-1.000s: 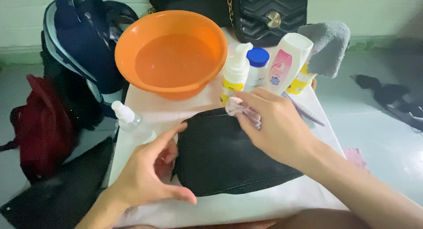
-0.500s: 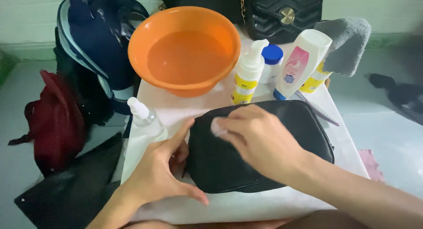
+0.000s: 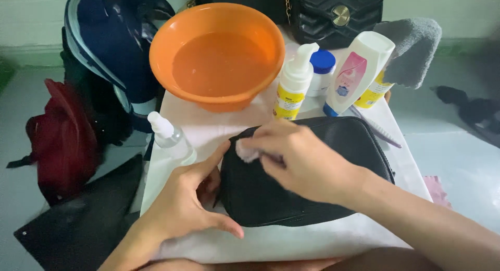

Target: Cleaning a black leather bag using a spray cleaner and a cloth.

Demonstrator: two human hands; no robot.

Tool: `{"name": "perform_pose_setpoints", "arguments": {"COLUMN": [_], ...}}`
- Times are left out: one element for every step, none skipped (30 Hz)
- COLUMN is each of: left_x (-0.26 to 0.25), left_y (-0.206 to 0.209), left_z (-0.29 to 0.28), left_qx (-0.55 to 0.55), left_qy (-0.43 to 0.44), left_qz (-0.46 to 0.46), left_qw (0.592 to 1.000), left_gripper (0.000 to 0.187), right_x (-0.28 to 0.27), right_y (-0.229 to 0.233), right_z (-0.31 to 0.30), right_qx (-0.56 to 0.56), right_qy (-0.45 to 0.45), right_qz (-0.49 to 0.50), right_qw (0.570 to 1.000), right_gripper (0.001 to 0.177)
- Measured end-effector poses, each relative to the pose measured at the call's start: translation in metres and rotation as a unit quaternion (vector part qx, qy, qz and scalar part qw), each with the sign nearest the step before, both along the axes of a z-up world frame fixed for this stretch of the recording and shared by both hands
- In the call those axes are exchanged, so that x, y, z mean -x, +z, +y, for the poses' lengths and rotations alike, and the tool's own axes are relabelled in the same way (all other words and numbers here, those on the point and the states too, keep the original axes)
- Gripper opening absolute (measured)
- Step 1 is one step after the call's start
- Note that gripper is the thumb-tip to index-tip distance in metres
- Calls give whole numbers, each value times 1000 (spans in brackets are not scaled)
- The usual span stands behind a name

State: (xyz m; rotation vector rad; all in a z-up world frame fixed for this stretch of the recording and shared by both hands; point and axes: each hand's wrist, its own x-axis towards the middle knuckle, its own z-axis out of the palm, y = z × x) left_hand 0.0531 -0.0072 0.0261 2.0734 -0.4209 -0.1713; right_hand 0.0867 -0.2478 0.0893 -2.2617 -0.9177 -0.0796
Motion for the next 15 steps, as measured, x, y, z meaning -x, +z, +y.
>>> {"name": "perform_pose_setpoints", "arguments": {"left_x": [1, 1, 1, 1, 0, -1, -1, -1, -3, -4, -3, -1, 0, 1, 1], "left_y": [-1, 0, 1, 1, 1, 0, -2, 0, 1, 2, 1, -1, -3, -3, -2], "left_z": [0, 1, 1, 1, 1, 2, 2, 2, 1, 0, 0, 0, 1, 0, 0], "left_qx": [17, 18, 12, 6, 7, 6, 6, 6, -13, -32, -30, -16, -4, -3, 4], "left_qy": [-1, -2, 1, 3, 4, 4, 3, 3, 9, 14, 14, 14, 14, 14, 11], "left_qz": [-1, -1, 19, 40, 39, 42, 47, 46, 52, 58, 58, 43, 28, 29, 15], "left_qw": [1000, 1000, 1000, 999, 999, 999, 999, 999, 999, 998, 998, 999, 999, 999, 1000], "left_gripper": [132, 132, 134, 136, 136, 136, 136, 136, 136, 137, 137, 137, 137, 137, 134], "right_x": [1, 3, 5, 7, 9, 12, 15, 15, 15, 15, 12, 9, 7, 3, -2], "right_y": [-2, 1, 3, 6, 11, 15, 19, 22, 26, 29, 29, 28, 27, 20, 13], "right_z": [1, 0, 0, 0, -2, -3, -5, -9, -12, -16, -18, -19, -21, -18, -14], "right_qx": [10, 10, 16, 23, 24, 24, 24, 25, 29, 33, 35, 13, -10, -10, -14], "right_qy": [41, 41, 48, 55, 55, 74, 91, 91, 101, 111, 111, 65, 18, 17, -32], "right_qz": [6, 6, 36, 65, 64, 100, 136, 136, 140, 143, 144, 113, 83, 83, 37], "right_qw": [999, 999, 998, 996, 996, 992, 986, 986, 985, 983, 983, 991, 996, 996, 999], "right_gripper": [42, 42, 41, 39, 39, 38, 37, 37, 35, 33, 33, 35, 39, 39, 37]}}
